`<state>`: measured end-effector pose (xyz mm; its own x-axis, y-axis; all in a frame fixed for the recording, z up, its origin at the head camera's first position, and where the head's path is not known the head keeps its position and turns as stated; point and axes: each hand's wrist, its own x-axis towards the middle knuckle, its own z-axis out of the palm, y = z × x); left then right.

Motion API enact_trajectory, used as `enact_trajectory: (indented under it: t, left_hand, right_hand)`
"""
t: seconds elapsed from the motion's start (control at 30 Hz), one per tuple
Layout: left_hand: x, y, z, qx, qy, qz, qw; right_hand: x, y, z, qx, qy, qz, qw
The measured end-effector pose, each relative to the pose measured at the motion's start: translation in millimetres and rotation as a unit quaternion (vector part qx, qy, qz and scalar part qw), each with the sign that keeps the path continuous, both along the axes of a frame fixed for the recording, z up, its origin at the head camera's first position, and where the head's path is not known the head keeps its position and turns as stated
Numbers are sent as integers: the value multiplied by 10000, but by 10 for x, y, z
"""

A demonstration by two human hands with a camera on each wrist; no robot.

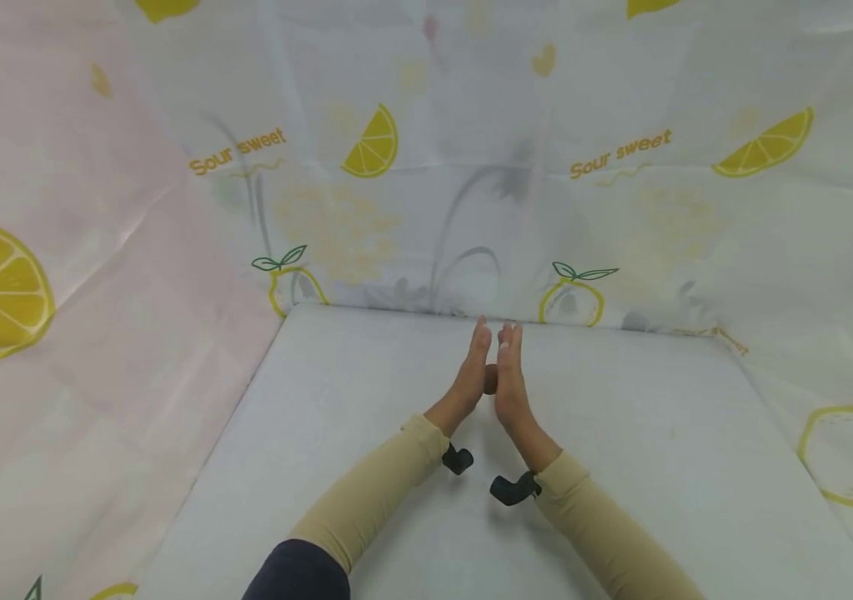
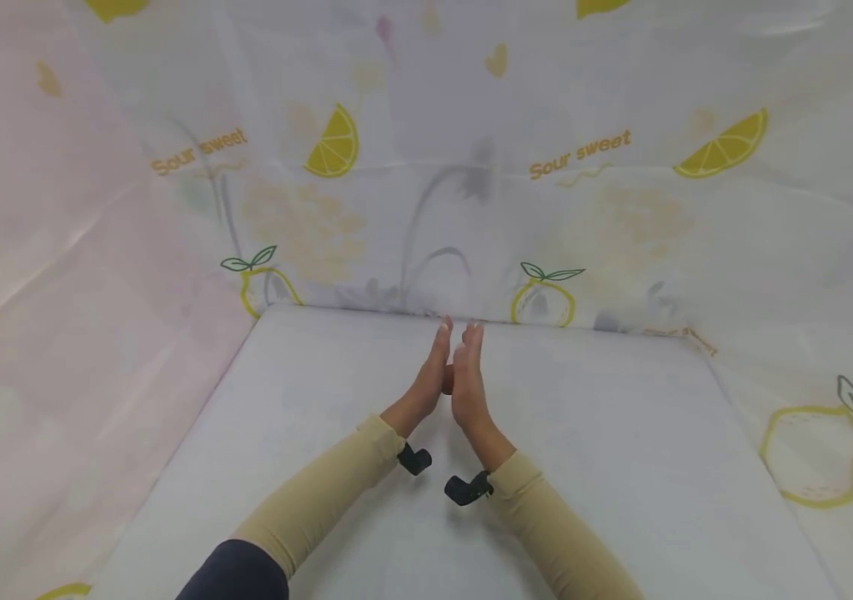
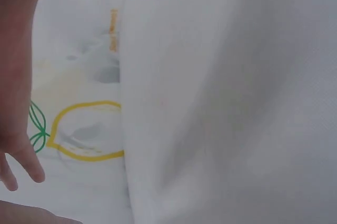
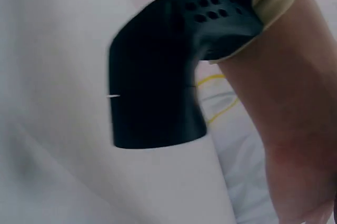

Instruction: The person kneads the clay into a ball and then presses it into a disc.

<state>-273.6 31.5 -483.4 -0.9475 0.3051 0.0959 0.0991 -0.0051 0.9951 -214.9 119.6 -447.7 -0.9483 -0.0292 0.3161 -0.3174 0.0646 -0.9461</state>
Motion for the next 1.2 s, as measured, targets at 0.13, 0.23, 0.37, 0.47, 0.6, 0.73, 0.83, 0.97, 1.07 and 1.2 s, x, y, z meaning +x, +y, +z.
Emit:
enact_trajectory:
  t: [0.13, 0.23, 0.37, 0.47, 0.6, 0.73, 0.83, 0.97, 1.07, 1.2]
  left_hand:
    - [54, 13, -33, -71, 52, -139, 9999]
    - [88, 34, -49, -117, 138, -230, 9996]
    - [119, 65, -49, -98, 217, -296, 9993]
    - [132, 81, -27, -18, 252, -318, 9992]
    - [127, 97, 8, 62, 241, -323, 9992]
    - [99, 90, 65, 165, 380, -298, 9987]
    - [69, 72, 110, 377, 453, -273, 9979]
    - [20, 50, 116, 557, 341, -149, 9978]
    - [-16, 32, 88, 452, 280, -13, 9986]
    - [-37, 1, 49, 339, 151, 68, 9993]
  right_hand:
    - [-72, 43, 62, -77, -8, -138, 9999]
    - [-140, 84, 84, -184, -25, -248, 9995]
    - [-207, 140, 64, -381, -192, -335, 9985]
    - [-232, 181, 20, -403, -371, -371, 9978]
    - [-242, 226, -55, -291, -563, -423, 9971]
    - [-255, 246, -207, -192, -645, -360, 9971]
    - [-288, 230, -394, -150, -659, -285, 9973]
    - [-193, 144, -399, -167, -661, -194, 9975]
    - [-44, 61, -263, -79, -549, -130, 9984]
    - [62, -21, -185, 58, -194, -66, 9998]
